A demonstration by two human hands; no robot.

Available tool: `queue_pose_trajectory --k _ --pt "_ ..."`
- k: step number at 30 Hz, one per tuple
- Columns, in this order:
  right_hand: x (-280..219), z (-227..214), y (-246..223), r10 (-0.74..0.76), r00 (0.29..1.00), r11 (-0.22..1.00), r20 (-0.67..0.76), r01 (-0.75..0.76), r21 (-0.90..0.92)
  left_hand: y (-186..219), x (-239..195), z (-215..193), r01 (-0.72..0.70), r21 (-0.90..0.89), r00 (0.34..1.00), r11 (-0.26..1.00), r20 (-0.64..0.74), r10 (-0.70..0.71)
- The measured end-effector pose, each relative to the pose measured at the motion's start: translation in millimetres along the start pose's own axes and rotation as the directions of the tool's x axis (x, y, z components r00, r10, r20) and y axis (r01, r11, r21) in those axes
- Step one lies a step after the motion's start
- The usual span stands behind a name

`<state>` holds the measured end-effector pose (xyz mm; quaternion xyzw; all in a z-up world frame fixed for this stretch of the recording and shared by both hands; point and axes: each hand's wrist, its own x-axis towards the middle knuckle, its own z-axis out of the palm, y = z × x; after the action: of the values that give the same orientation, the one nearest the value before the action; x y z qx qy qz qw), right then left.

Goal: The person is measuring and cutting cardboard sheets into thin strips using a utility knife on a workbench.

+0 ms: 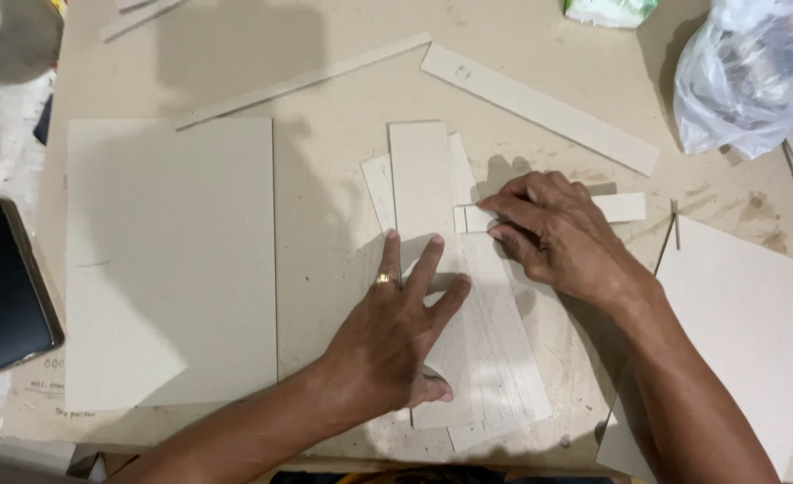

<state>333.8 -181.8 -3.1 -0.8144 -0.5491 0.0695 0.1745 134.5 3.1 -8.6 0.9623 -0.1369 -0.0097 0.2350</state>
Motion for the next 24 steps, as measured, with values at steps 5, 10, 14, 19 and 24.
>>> queue_pose_trajectory --k 5,10,14,19,24 --pt "3.4 2.7 0.9 0.003 1.000 1.000 0.003 -0.003 0.014 0.5 -1.9 0.4 0.044 -0.029 0.998 0.999 0.052 -0.043" --pt "4.4 2.2 0.0 0.017 1.000 1.000 0.016 -0.017 0.025 0.2 -3.2 -0.3 0.032 -0.041 0.999 0.999 0.034 -0.031" --pt "4.9 2.2 0.3 -0.009 1.000 1.000 -0.001 0.009 0.013 4.7 3.4 -17.8 0.156 -0.127 0.960 0.980 0.252 -0.121" --pt "4.1 1.9 -2.6 0.034 0.999 0.999 0.020 -0.034 0.024 2.1 -0.4 -7.6 0.099 -0.060 0.983 0.993 0.164 -0.089" --pt "3.9 3.2 -3.2 0.011 1.000 1.000 -0.008 -0.011 0.028 5.1 0.0 -16.8 0.122 -0.124 0.977 0.985 0.190 -0.098"
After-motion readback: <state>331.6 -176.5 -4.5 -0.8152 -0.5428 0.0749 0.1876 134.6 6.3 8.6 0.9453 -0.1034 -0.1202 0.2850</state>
